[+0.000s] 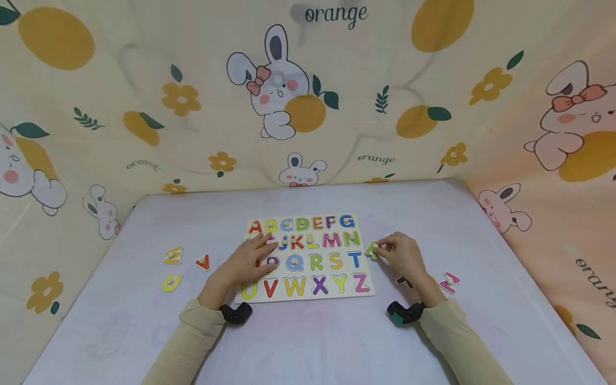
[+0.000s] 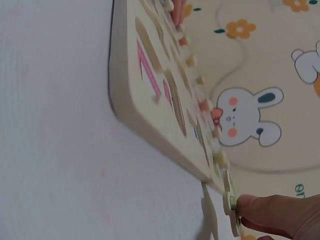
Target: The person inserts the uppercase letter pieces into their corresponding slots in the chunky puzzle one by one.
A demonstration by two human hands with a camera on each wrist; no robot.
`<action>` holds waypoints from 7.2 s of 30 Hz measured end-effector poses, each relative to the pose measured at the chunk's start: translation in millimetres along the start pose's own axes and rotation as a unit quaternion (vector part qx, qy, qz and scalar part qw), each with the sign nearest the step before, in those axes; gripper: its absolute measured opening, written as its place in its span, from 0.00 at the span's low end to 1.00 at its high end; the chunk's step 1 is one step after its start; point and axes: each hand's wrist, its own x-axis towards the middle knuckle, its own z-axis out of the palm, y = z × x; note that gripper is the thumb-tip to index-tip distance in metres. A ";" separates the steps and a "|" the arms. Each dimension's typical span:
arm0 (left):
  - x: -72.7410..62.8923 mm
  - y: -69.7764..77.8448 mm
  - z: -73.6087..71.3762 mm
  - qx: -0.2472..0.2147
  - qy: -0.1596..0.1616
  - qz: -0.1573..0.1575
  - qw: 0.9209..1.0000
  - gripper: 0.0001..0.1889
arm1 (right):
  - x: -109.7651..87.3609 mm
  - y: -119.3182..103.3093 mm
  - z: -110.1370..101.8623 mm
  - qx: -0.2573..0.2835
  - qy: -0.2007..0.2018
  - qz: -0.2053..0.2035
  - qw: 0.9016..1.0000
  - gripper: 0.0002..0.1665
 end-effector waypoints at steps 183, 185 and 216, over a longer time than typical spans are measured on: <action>1.7 -4.6 6.2 0.006 0.015 0.001 1.000 0.33 | -2.3 -5.9 3.2 0.092 -0.045 -0.046 0.994 0.12; 1.9 -4.9 6.6 0.006 0.017 0.001 1.000 0.33 | -1.9 -9.3 6.2 0.094 -0.045 -0.047 0.993 0.12; 3.0 -5.6 5.6 0.007 0.015 0.003 1.000 0.33 | 5.3 -34.9 46.4 0.102 -0.106 -0.054 0.988 0.12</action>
